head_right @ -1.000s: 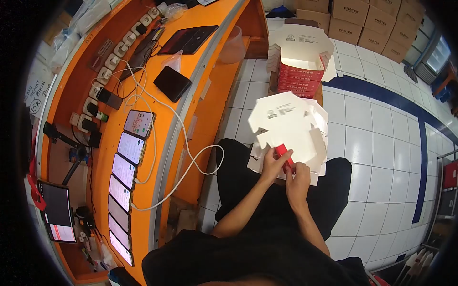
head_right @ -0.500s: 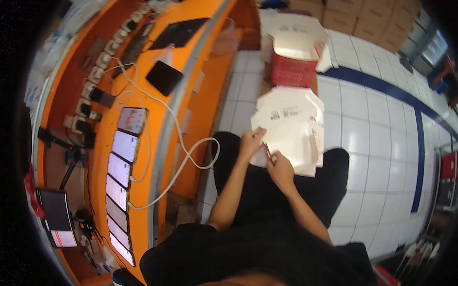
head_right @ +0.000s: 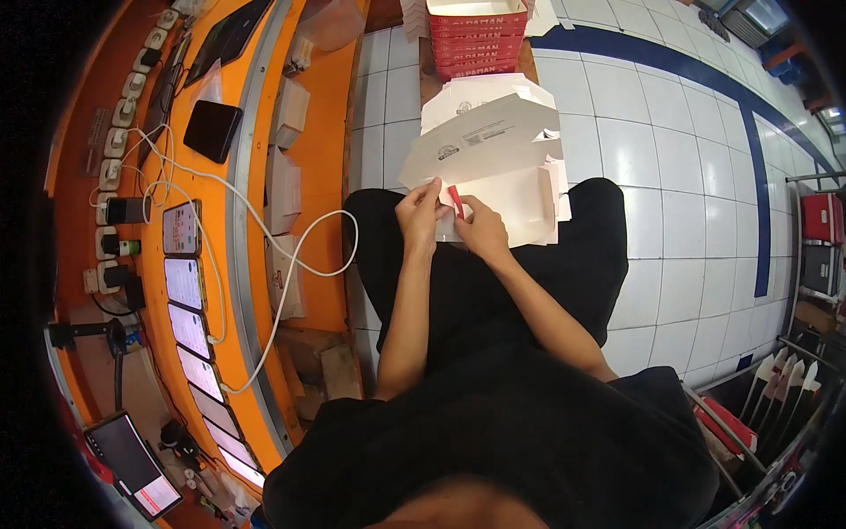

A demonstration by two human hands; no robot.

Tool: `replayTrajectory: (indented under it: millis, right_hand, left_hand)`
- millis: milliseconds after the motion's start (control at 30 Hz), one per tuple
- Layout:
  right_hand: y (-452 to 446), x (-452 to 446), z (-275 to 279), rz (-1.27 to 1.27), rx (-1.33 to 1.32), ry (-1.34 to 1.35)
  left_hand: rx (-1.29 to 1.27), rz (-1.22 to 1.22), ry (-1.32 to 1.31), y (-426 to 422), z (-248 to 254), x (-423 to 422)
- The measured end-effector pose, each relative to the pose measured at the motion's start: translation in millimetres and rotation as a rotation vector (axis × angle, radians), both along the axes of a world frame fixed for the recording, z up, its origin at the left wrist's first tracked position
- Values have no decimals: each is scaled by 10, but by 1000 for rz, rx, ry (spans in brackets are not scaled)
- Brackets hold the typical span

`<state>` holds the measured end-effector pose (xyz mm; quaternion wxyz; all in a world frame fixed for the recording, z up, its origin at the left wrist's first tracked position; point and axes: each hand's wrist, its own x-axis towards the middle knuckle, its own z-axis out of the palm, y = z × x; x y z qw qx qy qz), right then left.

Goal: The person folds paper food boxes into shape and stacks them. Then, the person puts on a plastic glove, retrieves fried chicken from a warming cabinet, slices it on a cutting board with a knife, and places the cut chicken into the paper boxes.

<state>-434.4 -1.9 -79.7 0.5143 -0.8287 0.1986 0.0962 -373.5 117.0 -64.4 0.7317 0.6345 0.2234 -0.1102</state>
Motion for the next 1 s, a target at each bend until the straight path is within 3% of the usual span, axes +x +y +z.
replayTrajectory:
  millis: [200, 300, 367, 600, 733, 800, 933, 1000]
  right_hand:
    - [-12, 38, -42, 12, 48, 14]
    - [-1, 87, -74, 14, 46, 40]
    - [10, 72, -165, 7, 73, -84]
    - [-39, 156, 56, 49, 144, -115]
    - [43, 197, -187, 46, 162, -218]
    - [128, 147, -251, 16, -254, -439]
    - [114, 198, -178, 62, -121, -260]
    - [65, 210, -81, 39, 69, -81]
  left_hand:
    - [7, 2, -15, 1, 49, -3]
    - [107, -48, -86, -18, -120, -48]
    - [291, -126, -237, -18, -355, -122]
    - [268, -54, -284, -156, -46, -220]
    - [316, -35, -370, -207, 43, -261]
    - [320, -29, -339, -183, 16, -200]
    - [331, -127, -317, -157, -97, -238]
    - [386, -161, -299, -96, -186, -227]
